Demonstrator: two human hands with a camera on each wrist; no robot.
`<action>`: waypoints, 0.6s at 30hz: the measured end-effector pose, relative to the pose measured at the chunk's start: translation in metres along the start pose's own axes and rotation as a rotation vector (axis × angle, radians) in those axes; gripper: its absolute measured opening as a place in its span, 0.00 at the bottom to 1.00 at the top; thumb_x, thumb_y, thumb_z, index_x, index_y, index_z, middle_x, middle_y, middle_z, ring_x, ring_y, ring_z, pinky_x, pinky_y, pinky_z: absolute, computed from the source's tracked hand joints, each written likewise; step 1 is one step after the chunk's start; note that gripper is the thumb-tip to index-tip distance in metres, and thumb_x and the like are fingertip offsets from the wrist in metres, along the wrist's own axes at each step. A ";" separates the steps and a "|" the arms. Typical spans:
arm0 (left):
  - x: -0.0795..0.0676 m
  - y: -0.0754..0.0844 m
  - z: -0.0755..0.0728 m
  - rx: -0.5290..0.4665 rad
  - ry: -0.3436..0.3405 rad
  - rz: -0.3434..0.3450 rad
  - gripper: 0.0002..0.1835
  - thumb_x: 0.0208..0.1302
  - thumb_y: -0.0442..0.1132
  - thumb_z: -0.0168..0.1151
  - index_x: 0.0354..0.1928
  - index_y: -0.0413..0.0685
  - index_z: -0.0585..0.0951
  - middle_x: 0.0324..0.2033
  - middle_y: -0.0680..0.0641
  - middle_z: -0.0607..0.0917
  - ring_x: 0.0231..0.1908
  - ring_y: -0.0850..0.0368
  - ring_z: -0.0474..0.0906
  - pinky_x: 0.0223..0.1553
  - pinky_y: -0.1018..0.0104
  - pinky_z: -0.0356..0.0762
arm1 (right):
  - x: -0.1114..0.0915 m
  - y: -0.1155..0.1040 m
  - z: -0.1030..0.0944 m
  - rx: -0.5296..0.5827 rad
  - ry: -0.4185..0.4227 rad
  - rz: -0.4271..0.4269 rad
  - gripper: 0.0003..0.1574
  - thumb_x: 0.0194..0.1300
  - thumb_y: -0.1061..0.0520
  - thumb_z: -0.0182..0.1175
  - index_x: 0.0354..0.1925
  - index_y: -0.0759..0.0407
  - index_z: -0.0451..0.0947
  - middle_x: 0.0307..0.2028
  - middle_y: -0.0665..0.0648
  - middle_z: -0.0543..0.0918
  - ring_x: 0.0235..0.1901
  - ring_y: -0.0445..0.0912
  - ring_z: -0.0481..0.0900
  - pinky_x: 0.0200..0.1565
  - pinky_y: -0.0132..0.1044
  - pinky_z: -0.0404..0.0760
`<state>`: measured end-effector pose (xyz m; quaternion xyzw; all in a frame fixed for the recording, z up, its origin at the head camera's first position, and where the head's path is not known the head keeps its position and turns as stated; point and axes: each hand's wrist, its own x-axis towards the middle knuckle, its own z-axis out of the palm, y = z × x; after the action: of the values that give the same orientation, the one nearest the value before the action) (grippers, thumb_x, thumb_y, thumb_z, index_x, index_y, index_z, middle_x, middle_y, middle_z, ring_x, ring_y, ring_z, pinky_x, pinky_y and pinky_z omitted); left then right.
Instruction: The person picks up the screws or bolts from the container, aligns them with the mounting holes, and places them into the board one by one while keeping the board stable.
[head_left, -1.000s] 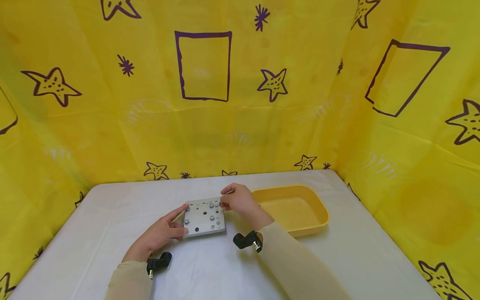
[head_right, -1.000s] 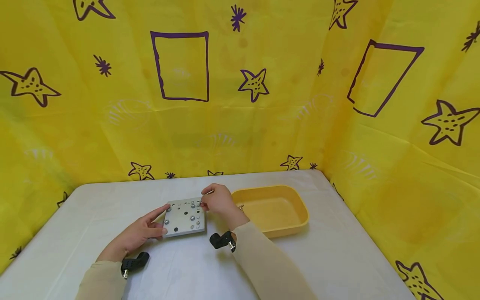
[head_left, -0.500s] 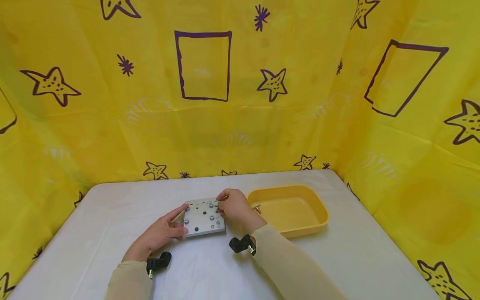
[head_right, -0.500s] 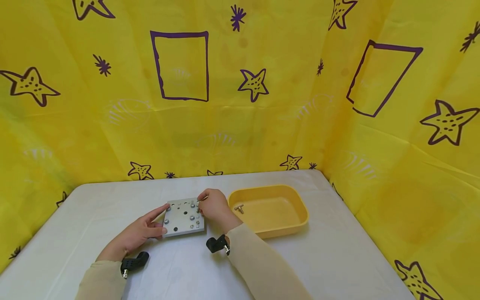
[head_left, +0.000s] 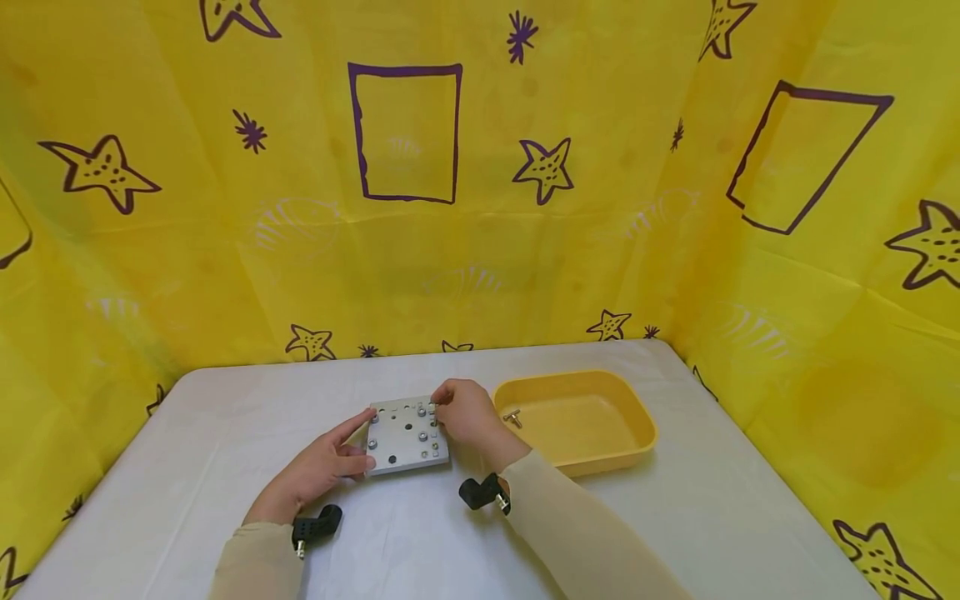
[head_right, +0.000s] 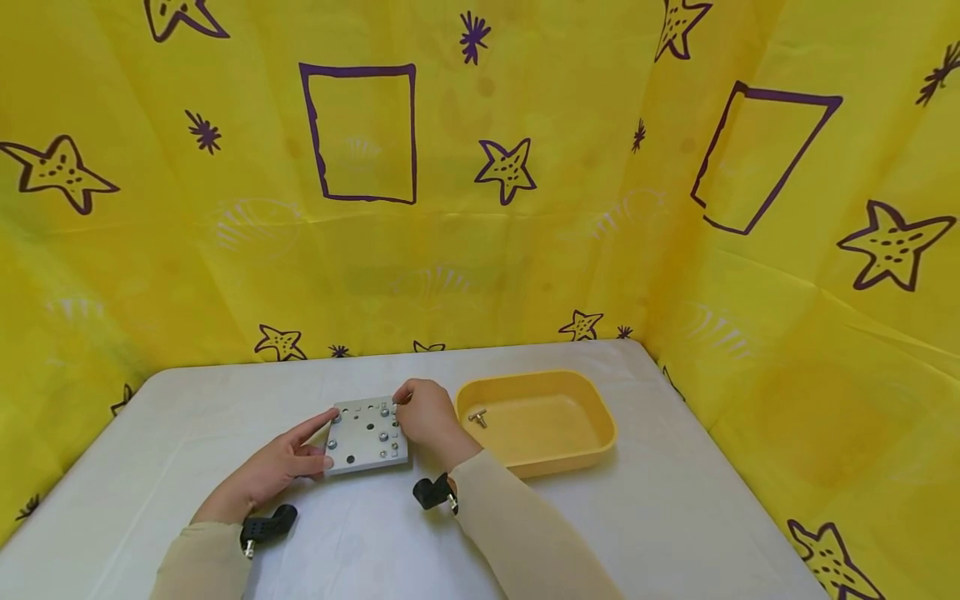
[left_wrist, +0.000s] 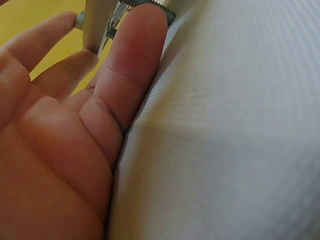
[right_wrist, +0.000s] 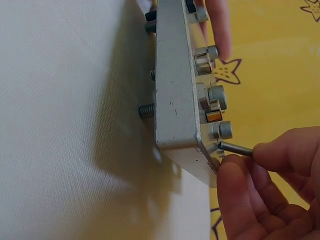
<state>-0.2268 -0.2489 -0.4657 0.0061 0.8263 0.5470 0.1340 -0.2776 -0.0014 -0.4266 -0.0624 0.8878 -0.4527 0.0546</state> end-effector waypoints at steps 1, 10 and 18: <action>0.000 0.000 0.000 0.002 0.000 0.001 0.46 0.57 0.42 0.75 0.76 0.66 0.62 0.38 0.43 0.83 0.36 0.48 0.78 0.40 0.56 0.68 | 0.000 0.000 0.000 -0.001 0.001 -0.002 0.06 0.68 0.63 0.62 0.41 0.53 0.82 0.36 0.48 0.79 0.41 0.48 0.74 0.47 0.41 0.76; -0.001 -0.001 0.000 0.004 0.000 -0.001 0.46 0.57 0.42 0.74 0.76 0.66 0.63 0.40 0.44 0.84 0.37 0.48 0.79 0.42 0.56 0.70 | -0.002 -0.001 0.002 -0.033 0.012 -0.041 0.05 0.67 0.63 0.63 0.40 0.54 0.83 0.34 0.47 0.79 0.39 0.47 0.75 0.47 0.41 0.76; -0.001 0.000 0.000 0.010 0.003 0.001 0.46 0.57 0.43 0.75 0.76 0.66 0.63 0.41 0.44 0.83 0.37 0.49 0.79 0.42 0.56 0.69 | -0.003 -0.001 0.000 0.012 -0.015 -0.014 0.05 0.67 0.62 0.63 0.39 0.53 0.82 0.34 0.48 0.79 0.39 0.48 0.75 0.41 0.39 0.77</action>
<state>-0.2263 -0.2490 -0.4656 0.0064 0.8294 0.5428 0.1323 -0.2744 -0.0015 -0.4258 -0.0715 0.8843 -0.4578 0.0583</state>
